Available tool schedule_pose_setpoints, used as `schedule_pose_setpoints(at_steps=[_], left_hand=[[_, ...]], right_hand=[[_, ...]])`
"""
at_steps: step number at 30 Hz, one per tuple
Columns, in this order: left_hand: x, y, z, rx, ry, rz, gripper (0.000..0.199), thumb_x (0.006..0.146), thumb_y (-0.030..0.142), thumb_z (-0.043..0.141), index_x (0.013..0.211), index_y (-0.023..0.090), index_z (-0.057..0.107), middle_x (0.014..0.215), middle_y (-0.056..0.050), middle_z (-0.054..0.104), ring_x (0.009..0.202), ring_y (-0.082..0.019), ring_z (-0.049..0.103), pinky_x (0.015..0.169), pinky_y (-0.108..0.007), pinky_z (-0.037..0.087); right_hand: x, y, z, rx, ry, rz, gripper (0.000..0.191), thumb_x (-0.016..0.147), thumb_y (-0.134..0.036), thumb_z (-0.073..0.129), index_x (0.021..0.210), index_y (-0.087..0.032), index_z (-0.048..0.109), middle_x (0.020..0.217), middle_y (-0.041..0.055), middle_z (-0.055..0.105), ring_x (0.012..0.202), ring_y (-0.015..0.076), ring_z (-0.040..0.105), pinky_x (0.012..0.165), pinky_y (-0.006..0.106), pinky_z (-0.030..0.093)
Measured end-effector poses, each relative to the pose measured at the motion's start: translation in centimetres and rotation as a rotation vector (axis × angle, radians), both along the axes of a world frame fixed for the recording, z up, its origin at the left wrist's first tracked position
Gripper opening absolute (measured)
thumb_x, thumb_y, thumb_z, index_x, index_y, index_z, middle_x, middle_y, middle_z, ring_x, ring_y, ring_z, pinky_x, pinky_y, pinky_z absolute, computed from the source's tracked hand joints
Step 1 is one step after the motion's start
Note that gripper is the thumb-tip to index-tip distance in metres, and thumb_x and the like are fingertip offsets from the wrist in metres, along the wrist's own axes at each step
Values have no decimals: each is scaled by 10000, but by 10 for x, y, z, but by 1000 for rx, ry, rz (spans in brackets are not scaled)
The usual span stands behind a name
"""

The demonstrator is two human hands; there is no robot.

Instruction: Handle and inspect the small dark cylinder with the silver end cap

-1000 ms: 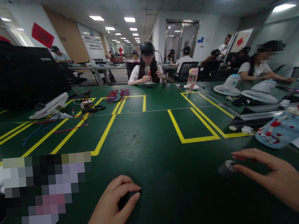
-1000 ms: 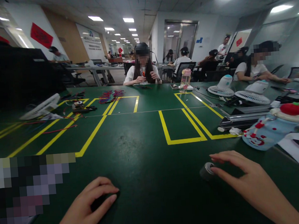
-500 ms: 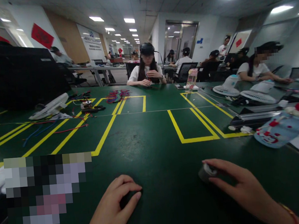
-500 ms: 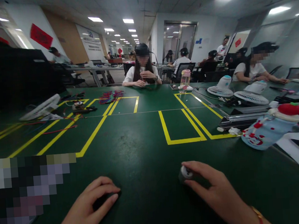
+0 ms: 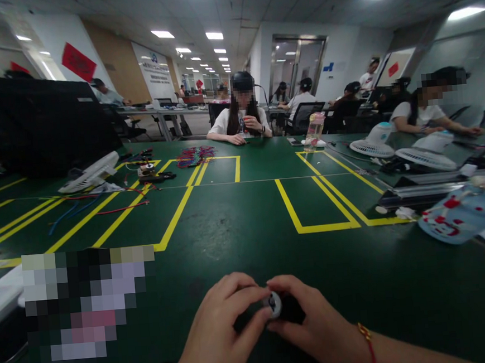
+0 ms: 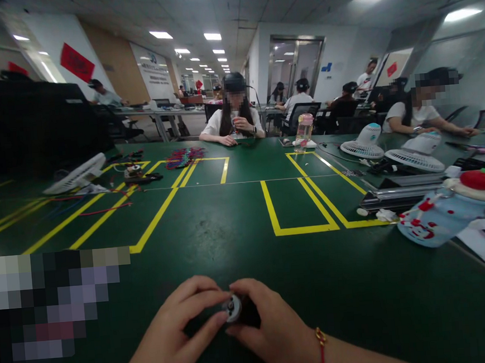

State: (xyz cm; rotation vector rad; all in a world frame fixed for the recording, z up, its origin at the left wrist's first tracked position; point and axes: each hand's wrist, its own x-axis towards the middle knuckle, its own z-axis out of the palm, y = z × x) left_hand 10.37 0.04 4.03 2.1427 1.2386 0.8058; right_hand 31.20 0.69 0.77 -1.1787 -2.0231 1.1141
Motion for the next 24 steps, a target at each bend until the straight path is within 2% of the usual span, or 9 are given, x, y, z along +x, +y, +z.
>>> schedule_pose_setpoints(at_steps=[3, 9, 13, 18, 21, 24], left_hand=[[11, 7, 7, 41, 4, -3, 154, 859, 204, 592, 913, 276, 717, 975, -43, 624, 914, -213, 594, 785, -333, 502], [12, 12, 13, 5, -50, -4, 145, 875, 164, 568, 816, 232, 682, 909, -24, 621, 855, -181, 595, 753, -297, 492], [15, 11, 13, -7, -24, -14, 106, 854, 187, 604, 888, 244, 687, 958, -29, 638, 892, -195, 603, 783, -317, 493], [15, 9, 14, -15, -95, -41, 149, 868, 171, 585, 842, 253, 707, 899, -20, 648, 851, -183, 613, 752, -299, 501], [8, 10, 13, -33, -159, 6, 126, 871, 175, 594, 852, 245, 697, 888, -16, 634, 837, -173, 607, 737, -280, 499], [4, 12, 4, -43, -87, 20, 115, 841, 167, 643, 877, 256, 705, 909, -11, 634, 863, -181, 604, 761, -292, 488]], right_hand=[[-2, 3, 5, 16, -7, 14, 373, 774, -284, 662, 1124, -226, 546, 1076, 20, 579, 935, 128, 563, 819, 263, 480], [-1, 4, 7, 15, -10, 25, 374, 758, -276, 672, 1110, -222, 557, 1039, 11, 581, 891, 116, 557, 785, 249, 469], [-2, 5, 3, 36, -5, 32, 367, 758, -266, 664, 1104, -207, 557, 1045, 27, 585, 901, 126, 561, 790, 259, 467], [0, 5, 2, 63, 1, 13, 631, 725, -285, 700, 1291, -219, 428, 1129, 41, 573, 997, 146, 558, 898, 293, 460], [8, 5, 5, 120, -65, 28, 501, 738, -257, 663, 1215, -243, 507, 1107, 25, 570, 976, 140, 556, 869, 281, 464], [17, 5, 7, 146, -79, 12, 451, 732, -198, 620, 1173, -229, 527, 1064, 26, 575, 930, 129, 560, 822, 257, 472]])
